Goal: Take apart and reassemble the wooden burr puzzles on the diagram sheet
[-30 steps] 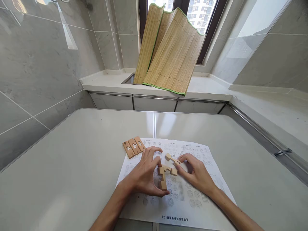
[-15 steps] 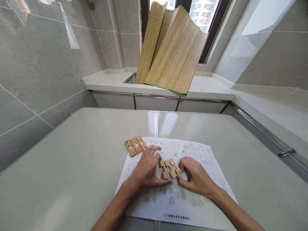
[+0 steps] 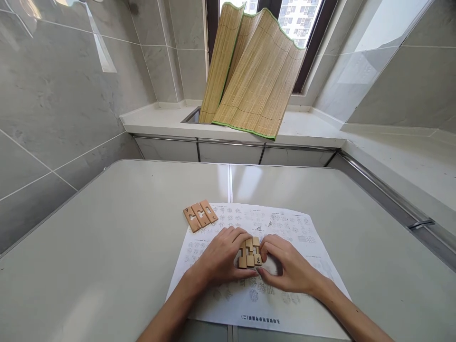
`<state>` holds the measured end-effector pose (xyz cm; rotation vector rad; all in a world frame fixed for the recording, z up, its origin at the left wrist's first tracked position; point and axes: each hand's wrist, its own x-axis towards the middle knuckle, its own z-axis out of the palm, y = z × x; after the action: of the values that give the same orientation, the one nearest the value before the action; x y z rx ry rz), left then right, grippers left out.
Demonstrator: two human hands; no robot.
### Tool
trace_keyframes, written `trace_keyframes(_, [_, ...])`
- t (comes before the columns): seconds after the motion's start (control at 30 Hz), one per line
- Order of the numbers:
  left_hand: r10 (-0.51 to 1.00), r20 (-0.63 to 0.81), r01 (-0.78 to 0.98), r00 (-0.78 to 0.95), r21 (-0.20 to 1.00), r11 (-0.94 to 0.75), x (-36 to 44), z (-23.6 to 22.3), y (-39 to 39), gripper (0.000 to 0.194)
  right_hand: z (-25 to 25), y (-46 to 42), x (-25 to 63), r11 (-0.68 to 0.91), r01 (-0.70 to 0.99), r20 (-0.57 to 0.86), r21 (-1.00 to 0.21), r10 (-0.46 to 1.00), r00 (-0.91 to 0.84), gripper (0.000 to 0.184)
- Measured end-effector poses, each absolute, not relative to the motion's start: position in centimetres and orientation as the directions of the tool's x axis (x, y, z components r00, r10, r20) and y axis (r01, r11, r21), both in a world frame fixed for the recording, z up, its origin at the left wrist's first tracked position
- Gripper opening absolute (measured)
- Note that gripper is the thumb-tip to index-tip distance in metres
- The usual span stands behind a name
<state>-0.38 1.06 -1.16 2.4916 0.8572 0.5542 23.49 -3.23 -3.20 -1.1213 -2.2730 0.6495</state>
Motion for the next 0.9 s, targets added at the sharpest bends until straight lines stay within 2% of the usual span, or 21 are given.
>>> trace_keyframes(0.13, [0.633, 0.230, 0.446, 0.740, 0.536, -0.716, -0.2, -1.3, 0.8, 0.075, -3.3, -3.3, 23.6, 0.550, 0.530, 0.257, -0.646, 0.809, -0.528, 0.021])
trace_keyframes(0.4, [0.673, 0.210, 0.503, 0.709, 0.518, -0.692, 0.2, -1.7, 0.7, 0.063, -3.2, -3.2, 23.7, 0.542, 0.519, 0.254, -0.661, 0.812, -0.525, 0.021])
trace_keyframes(0.7, [0.709, 0.224, 0.524, 0.668, 0.536, -0.662, 0.1, -2.0, 0.7, 0.064, -3.1, -3.1, 23.6, 0.514, 0.496, 0.249, -0.700, 0.826, -0.506, 0.014])
trace_keyframes(0.9, [0.776, 0.213, 0.596, 0.593, 0.532, -0.601, -1.7, -0.3, 0.3, 0.063, -3.0, -2.9, 23.6, 0.508, 0.497, 0.252, -0.704, 0.833, -0.493, 0.014])
